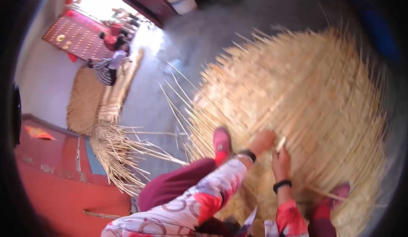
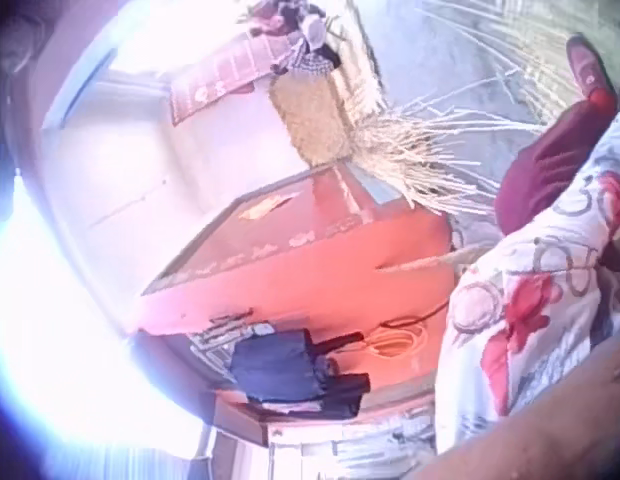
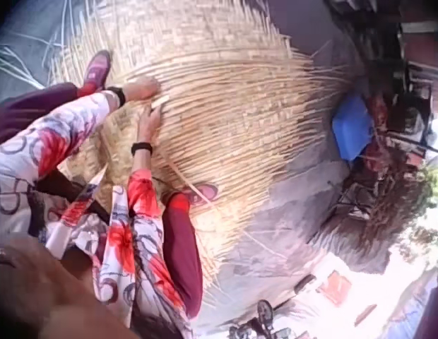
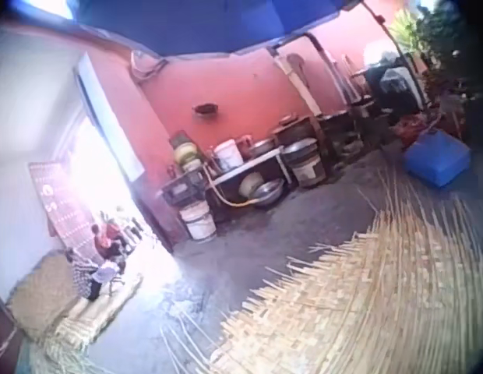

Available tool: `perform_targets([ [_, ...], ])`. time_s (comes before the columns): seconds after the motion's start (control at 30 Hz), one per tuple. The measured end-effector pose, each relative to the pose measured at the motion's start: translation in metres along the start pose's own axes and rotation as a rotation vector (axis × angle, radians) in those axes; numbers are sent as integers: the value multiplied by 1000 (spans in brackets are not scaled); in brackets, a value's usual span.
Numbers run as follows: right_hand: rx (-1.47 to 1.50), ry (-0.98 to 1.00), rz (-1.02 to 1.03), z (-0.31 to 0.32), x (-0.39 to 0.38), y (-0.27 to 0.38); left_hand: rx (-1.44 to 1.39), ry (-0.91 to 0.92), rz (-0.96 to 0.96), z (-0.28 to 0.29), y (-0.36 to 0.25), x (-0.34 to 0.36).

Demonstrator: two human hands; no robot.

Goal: Weaving thin strips of bamboo or reed together by hand to create a large circular mat.

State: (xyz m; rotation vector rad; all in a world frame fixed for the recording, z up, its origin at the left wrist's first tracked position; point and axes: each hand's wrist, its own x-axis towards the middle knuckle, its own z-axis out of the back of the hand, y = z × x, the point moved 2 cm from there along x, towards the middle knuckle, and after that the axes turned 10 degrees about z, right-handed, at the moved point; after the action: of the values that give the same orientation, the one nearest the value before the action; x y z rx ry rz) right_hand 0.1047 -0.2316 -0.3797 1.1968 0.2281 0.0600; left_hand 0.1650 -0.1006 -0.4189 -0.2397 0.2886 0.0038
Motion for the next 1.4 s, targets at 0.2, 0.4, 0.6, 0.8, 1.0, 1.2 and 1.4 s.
perform_targets([
  [0.2, 73, -59, 60, -6, -7, -1, -194, 120, 162, 52, -13, -13],
  [0.4, 88, -77, 118, -17, 1, -3, -249, 77, 166, 43, 6, -6],
  [0.6, 43, -86, 137, -3, -4, 30, 1, -89, 159, 26, -7, -3],
  [0.8, 78, -112, 168, -3, -1, 30, 14, -143, 138, 23, -11, 0],
  [1.0, 53, -93, 211, -3, -2, 27, -224, -71, 119, 34, -5, -3],
  [1.2, 177, -232, 293, -15, -5, 23, -462, 152, -48, 8, 26, 13],
  [1.4, 151, -226, 155, -14, -9, 8, -470, 225, -123, 23, 23, 3],
])
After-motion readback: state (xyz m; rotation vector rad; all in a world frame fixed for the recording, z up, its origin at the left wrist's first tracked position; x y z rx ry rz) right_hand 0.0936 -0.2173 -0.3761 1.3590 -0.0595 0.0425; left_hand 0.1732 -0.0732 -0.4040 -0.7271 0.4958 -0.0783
